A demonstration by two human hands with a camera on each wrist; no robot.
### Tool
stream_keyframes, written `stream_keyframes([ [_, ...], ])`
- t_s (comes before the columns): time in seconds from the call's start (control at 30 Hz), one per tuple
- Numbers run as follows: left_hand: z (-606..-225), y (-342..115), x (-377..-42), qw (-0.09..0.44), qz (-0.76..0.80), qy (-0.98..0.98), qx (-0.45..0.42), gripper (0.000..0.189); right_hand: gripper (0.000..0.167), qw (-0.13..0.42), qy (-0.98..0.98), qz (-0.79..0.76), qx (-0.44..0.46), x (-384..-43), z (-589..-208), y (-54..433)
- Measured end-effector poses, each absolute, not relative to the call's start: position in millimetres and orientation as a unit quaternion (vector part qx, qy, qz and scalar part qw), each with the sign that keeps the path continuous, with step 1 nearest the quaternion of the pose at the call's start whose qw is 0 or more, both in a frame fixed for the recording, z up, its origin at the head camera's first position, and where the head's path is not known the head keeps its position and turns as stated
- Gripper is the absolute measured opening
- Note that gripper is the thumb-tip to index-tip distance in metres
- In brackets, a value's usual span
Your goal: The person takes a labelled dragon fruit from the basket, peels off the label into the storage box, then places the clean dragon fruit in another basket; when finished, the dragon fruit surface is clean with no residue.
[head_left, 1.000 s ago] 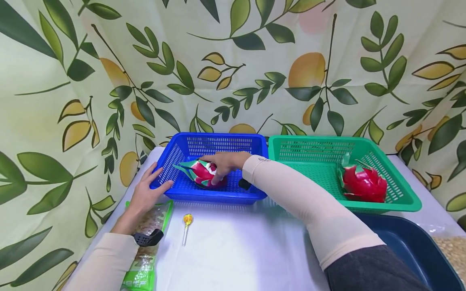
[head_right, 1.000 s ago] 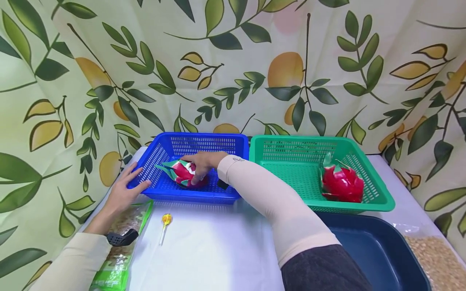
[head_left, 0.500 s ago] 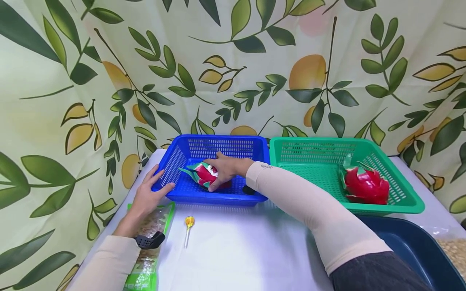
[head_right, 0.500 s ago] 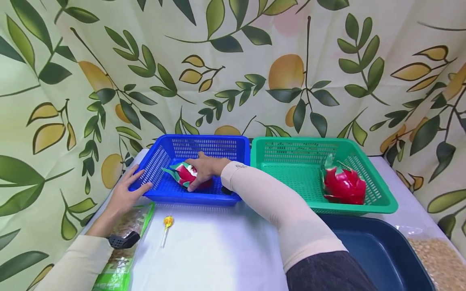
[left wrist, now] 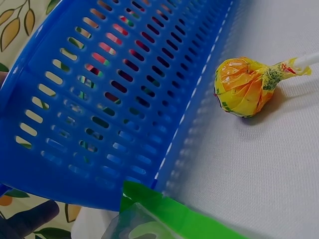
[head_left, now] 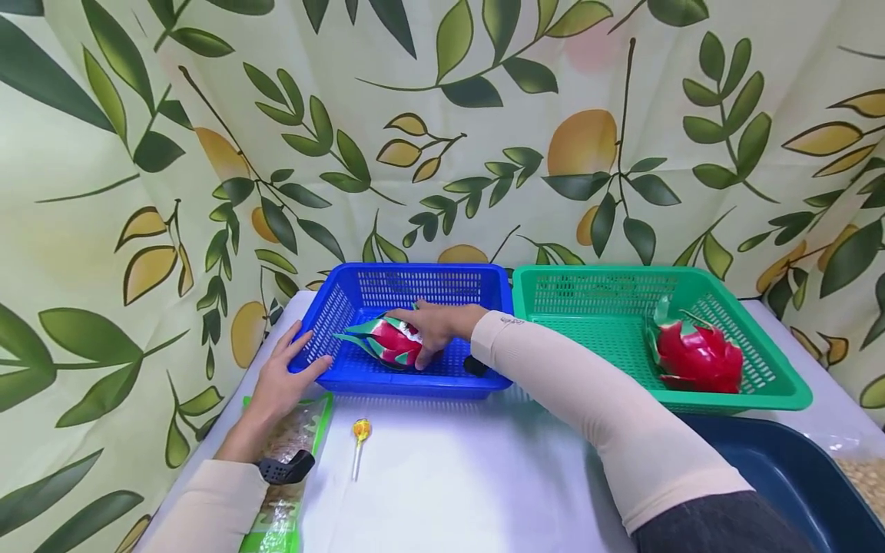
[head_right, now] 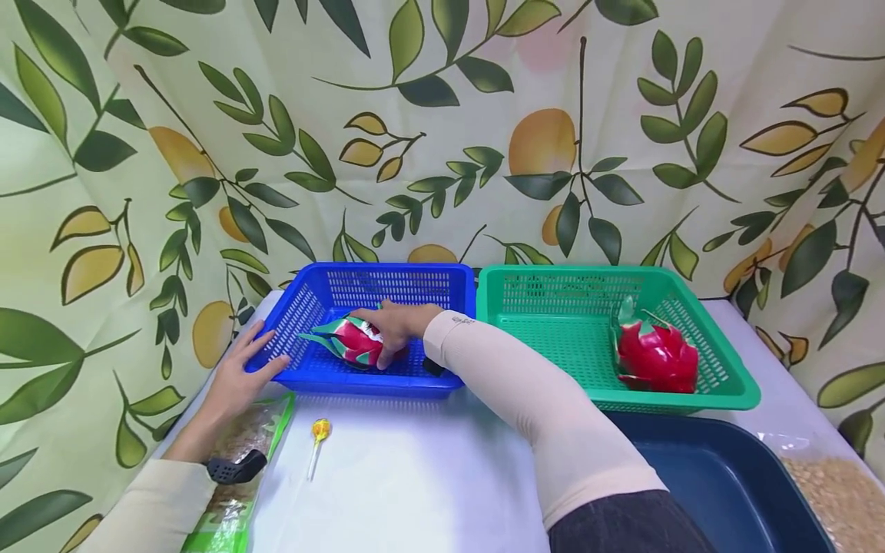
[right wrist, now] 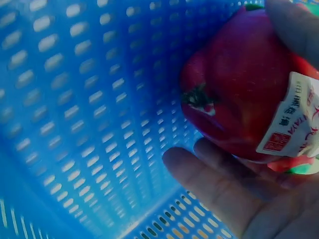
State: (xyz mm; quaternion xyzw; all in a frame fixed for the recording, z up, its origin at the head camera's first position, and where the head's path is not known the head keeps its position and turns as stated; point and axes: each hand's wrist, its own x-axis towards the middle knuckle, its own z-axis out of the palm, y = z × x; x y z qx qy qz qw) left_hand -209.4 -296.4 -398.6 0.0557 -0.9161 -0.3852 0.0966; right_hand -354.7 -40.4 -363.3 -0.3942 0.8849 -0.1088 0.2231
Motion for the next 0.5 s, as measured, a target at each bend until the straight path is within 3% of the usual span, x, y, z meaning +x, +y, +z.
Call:
stream_keyframes([
  [0.5, -397.4, -295.7, -206.3, 0.090, -0.383, -0.918, 0.059, 0.082, 0.094, 0.206, 0.870, -0.124, -0.430, -354.5, -345.5, -29.0],
])
